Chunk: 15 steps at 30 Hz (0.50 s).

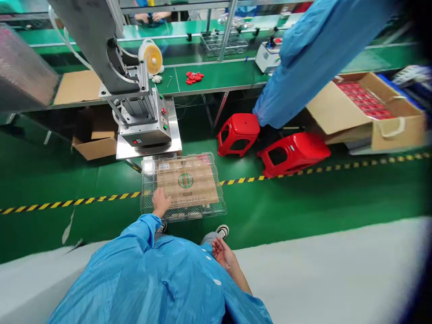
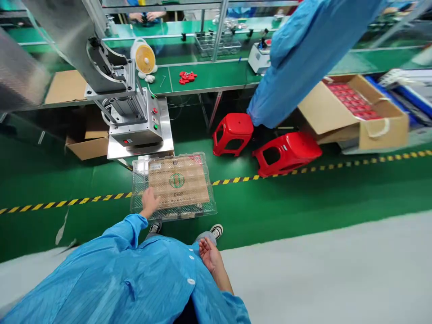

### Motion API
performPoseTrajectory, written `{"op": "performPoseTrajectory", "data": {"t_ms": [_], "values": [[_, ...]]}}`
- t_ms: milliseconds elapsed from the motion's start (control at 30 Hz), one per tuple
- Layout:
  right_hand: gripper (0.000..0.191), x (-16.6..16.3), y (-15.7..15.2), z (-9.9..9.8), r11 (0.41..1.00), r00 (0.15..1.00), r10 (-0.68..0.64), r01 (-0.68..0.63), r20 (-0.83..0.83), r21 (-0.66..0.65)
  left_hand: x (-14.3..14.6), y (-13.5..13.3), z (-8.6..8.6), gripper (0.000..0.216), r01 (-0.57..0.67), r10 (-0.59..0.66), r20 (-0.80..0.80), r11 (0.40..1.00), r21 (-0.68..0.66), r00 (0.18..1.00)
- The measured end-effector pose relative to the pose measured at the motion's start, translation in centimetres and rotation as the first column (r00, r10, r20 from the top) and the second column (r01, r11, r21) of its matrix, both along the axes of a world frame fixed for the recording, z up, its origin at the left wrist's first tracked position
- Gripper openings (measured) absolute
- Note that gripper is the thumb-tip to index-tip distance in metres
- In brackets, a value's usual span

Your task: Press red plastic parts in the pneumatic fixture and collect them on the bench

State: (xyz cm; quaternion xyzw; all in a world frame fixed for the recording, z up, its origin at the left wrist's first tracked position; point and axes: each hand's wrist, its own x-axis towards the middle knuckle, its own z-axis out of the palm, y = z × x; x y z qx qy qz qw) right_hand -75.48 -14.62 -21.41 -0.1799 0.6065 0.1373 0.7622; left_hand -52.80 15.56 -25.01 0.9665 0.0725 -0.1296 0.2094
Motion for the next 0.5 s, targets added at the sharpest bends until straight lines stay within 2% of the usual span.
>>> {"op": "performPoseTrajectory", "data": {"t_ms": [67,133,200,233,300,367,500], "values": [[0.003,0.5,-5.5,-0.5,0.997,0.997,0.068,-0.069,0.023,0.022,-3.3,-6.0,-0.2,0.076,0.160,-0.150,-0.128,0.984,0.073,0.980],[0.008,0.4,-11.7,-0.5,0.992,0.991,0.122,-0.123,0.046,0.011,-6.3,-12.0,-0.6,0.099,0.337,-0.294,-0.309,0.936,0.098,0.905],[0.014,-0.1,-18.2,-0.3,0.988,0.986,0.153,-0.151,0.059,-0.033,-8.3,-16.9,-1.0,0.115,0.406,-0.323,-0.422,0.905,0.123,0.847],[0.017,-0.4,-21.5,-0.2,0.986,0.985,0.159,-0.155,0.061,-0.058,-8.9,-18.7,-1.3,0.115,0.404,-0.303,-0.444,0.902,0.154,0.843],[0.020,-1.3,-27.6,-0.1,0.983,0.986,0.156,-0.149,0.053,-0.107,-9.2,-21.0,-1.6,0.096,0.359,-0.236,-0.439,0.906,0.222,0.867],[0.021,-1.9,-32.8,-0.2,0.980,0.988,0.149,-0.144,0.030,-0.138,-8.7,-22.0,-1.6,0.074,0.301,-0.175,-0.422,0.920,0.253,0.890],[0.015,-0.5,-39.7,-0.6,0.973,0.983,0.179,-0.183,-0.035,-0.141,-7.8,-22.5,-1.3,0.065,0.218,-0.117,-0.410,0.954,0.207,0.904]]}}
